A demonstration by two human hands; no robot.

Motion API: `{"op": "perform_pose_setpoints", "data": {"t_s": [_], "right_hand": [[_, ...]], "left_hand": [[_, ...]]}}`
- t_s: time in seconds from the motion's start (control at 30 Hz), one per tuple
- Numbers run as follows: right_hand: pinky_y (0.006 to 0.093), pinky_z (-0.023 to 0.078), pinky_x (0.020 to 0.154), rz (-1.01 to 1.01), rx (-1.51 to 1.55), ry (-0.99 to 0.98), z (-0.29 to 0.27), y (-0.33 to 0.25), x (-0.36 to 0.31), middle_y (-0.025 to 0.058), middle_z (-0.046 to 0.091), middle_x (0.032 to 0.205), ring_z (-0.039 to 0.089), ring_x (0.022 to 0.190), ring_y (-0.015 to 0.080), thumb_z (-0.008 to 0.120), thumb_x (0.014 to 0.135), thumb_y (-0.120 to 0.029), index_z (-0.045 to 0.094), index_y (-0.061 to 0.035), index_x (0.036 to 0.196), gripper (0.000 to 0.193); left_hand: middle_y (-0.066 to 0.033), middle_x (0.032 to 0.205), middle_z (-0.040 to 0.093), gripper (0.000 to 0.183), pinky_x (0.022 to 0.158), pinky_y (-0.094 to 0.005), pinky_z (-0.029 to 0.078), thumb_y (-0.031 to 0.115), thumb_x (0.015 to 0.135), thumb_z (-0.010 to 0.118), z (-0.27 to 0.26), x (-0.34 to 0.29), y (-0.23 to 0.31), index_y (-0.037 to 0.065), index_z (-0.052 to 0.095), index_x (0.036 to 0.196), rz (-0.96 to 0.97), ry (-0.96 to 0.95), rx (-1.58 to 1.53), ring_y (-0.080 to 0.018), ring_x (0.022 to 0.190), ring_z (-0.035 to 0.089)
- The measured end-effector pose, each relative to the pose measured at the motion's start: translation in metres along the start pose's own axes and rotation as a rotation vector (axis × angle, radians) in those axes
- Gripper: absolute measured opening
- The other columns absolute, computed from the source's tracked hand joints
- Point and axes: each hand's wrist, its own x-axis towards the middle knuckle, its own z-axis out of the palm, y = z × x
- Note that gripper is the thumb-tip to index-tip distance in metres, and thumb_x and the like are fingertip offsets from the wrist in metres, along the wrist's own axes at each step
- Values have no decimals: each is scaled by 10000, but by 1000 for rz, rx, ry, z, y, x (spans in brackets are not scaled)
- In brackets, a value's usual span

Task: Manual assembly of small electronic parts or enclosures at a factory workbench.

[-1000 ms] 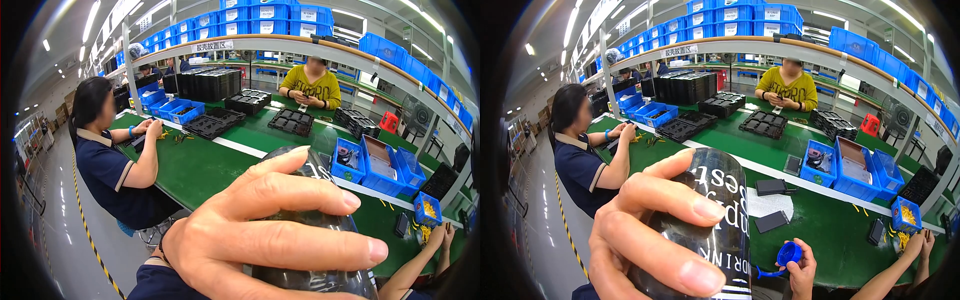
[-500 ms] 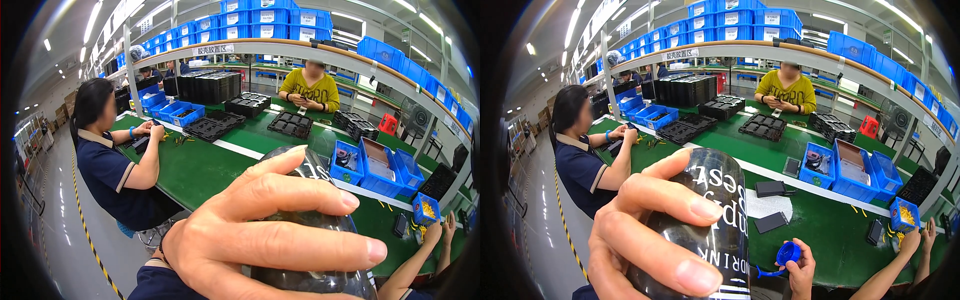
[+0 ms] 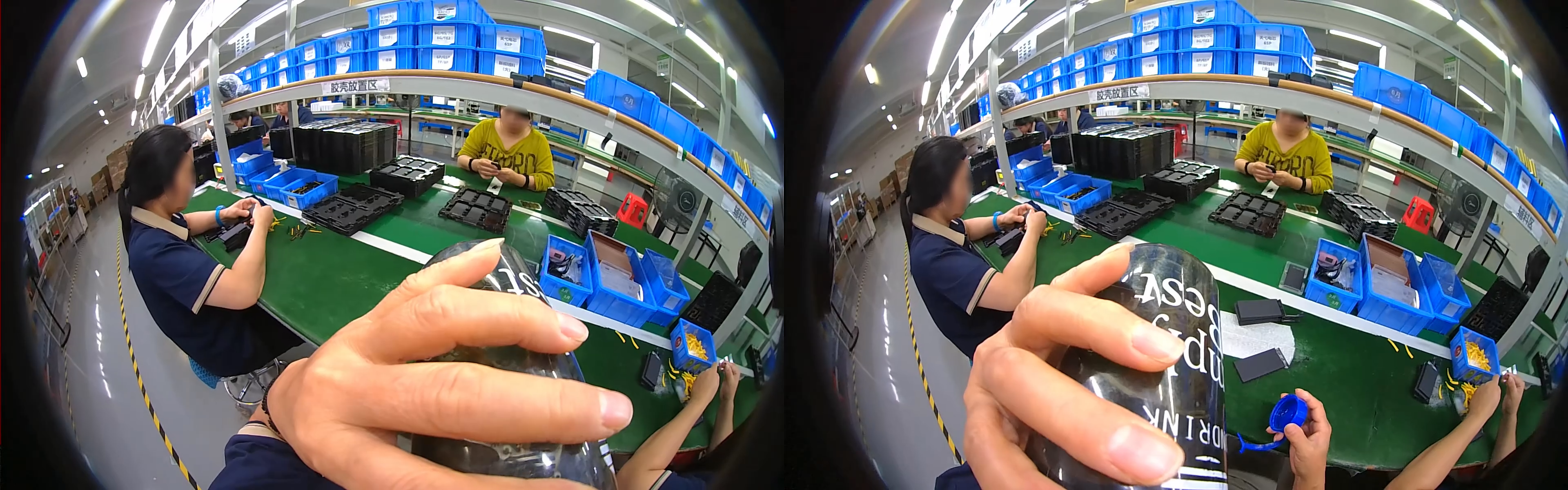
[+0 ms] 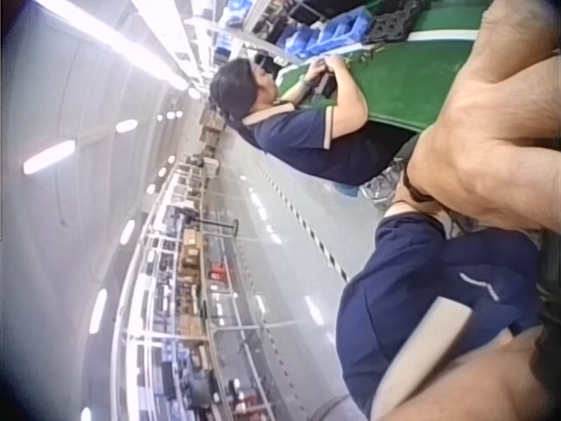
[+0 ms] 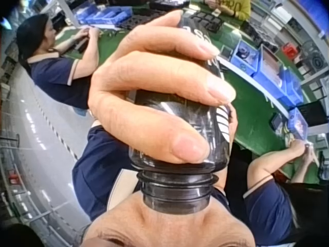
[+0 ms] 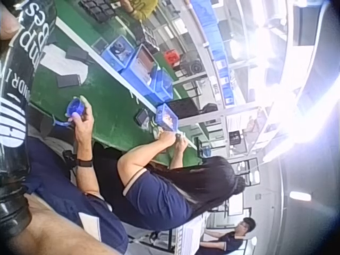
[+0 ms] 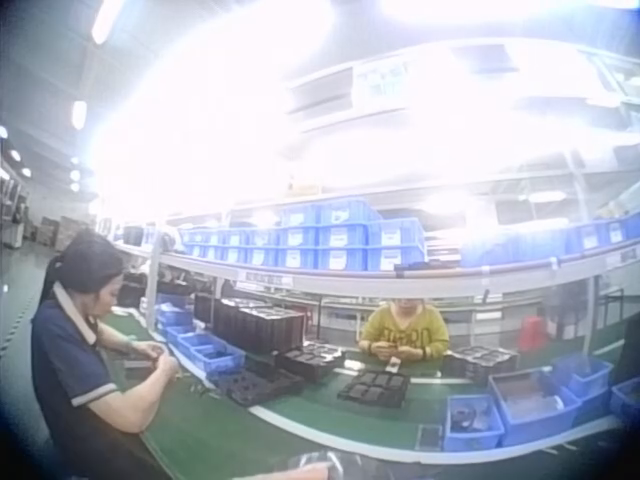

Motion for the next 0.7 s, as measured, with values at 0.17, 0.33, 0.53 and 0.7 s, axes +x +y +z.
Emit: {"op": "perform_pose_setpoints", "data": {"t_s": [0.17,0.33,0.53,0.7], "right_hand": [[299,567,616,-4,-14,5,-1,0,0,178,568,1125,626,764,171,653,762,-62,432,37,1249,545],[303,569,620,-2,-9,2,1,0,0,177,571,1120,627,756,168,653,762,-59,437,35,1247,539],[297,566,612,6,-18,11,3,-3,0,174,574,1116,627,753,167,648,767,-45,442,34,1247,528],[292,562,610,16,-9,21,4,-4,0,175,574,1114,627,751,169,628,771,-19,442,33,1248,515]], "left_hand": [[62,845,642,150,982,-565,381,139,718,707,-2,-1,1,245,616,769,14,4,-2,-294,869,617],[63,844,642,153,982,-564,382,138,717,708,-6,-1,5,248,615,771,30,10,5,-294,868,617],[64,844,641,157,981,-563,383,138,717,708,-8,-1,7,251,615,773,49,15,4,-294,868,617],[65,843,641,160,981,-563,384,138,717,708,-8,-1,7,254,614,775,61,18,1,-293,868,617]]}}
